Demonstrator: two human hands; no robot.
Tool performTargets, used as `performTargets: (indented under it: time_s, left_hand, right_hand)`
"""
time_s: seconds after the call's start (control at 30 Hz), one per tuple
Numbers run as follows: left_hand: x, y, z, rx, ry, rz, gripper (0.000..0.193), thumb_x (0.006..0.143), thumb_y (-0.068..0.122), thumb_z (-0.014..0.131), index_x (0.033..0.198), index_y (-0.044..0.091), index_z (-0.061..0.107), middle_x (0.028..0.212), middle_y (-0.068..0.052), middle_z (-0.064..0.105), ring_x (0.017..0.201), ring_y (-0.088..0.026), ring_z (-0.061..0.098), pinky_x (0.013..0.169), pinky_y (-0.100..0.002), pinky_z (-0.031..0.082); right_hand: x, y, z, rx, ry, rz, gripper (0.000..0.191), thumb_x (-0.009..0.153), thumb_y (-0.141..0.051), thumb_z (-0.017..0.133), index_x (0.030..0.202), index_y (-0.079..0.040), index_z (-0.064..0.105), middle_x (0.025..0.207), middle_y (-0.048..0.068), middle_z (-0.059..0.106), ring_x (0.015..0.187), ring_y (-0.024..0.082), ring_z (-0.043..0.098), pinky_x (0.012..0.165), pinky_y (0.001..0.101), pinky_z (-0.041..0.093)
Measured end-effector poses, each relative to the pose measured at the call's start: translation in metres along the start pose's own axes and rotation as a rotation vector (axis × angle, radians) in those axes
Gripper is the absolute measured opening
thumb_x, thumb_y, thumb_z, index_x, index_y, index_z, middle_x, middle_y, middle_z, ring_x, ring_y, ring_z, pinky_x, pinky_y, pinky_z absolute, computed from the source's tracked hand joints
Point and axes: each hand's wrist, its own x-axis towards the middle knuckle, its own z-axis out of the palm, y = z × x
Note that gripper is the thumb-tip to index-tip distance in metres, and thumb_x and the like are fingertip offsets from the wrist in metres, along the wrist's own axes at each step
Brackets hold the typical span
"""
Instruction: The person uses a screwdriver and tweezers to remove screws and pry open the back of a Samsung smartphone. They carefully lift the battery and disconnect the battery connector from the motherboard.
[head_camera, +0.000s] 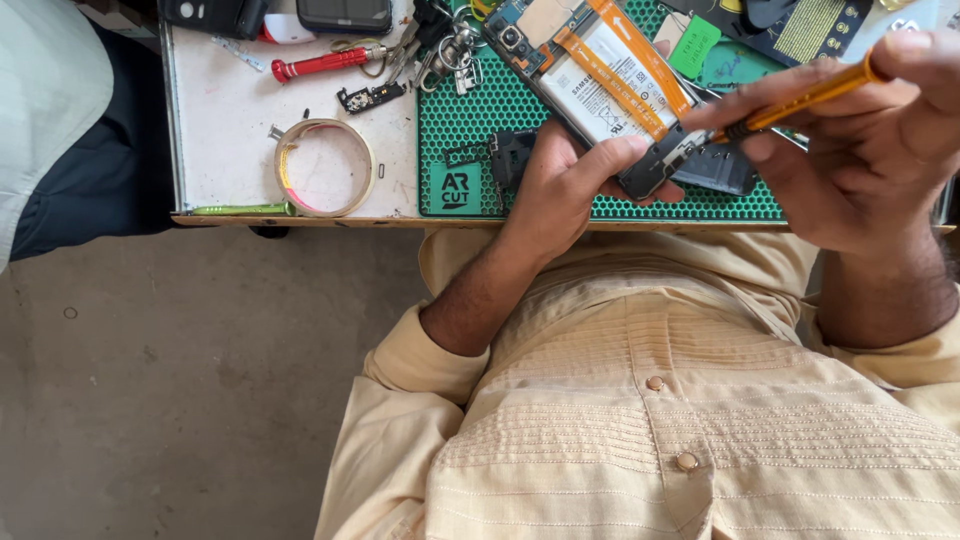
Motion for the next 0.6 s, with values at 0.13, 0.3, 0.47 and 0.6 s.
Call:
performTargets:
  time_s: [0.13,0.3,0.47,0.6]
  left_hand:
    - [-0.001,0.000,-0.001,0.001,-0.009,-0.008,0.038,0.101,0.008,0.058,0.130,-0.016,0.053,0.114,-0.024,0.071,0.084,-0.032,0.077,0.074,-0.037,0.068]
    - [-0.001,0.000,-0.001,0.003,0.016,-0.001,0.040,0.103,0.010,0.057,0.132,-0.018,0.053,0.114,-0.025,0.070,0.083,-0.033,0.077,0.071,-0.036,0.067]
    - [0.003,0.005,0.002,0.021,0.000,0.012,0.043,0.102,0.010,0.057,0.135,-0.016,0.049,0.118,-0.024,0.069,0.082,-0.032,0.077,0.069,-0.036,0.068]
    - [0.002,0.009,0.003,0.009,-0.018,0.051,0.049,0.099,0.010,0.057,0.142,-0.010,0.045,0.122,-0.021,0.067,0.082,-0.031,0.077,0.066,-0.033,0.066]
  right_hand:
    - [-0.003,0.001,0.004,-0.016,0.045,0.029,0.091,0.099,0.016,0.064,0.160,-0.030,0.013,0.110,0.030,0.064,0.092,0.034,0.075,0.087,0.0397,0.068]
    - [-0.004,-0.004,0.005,0.040,0.098,0.073,0.062,0.113,0.011,0.057,0.156,-0.007,0.015,0.117,0.024,0.064,0.104,0.030,0.074,0.097,0.0359,0.068]
    - [-0.003,-0.011,0.004,0.050,0.156,0.154,0.021,0.114,0.004,0.063,0.128,0.014,0.051,0.112,0.024,0.067,0.101,0.030,0.074,0.095,0.0370,0.064]
    - [-0.002,-0.007,0.000,0.140,0.229,0.213,0.024,0.110,-0.002,0.066,0.126,0.011,0.054,0.113,0.019,0.069,0.099,0.023,0.075,0.094,0.0320,0.065]
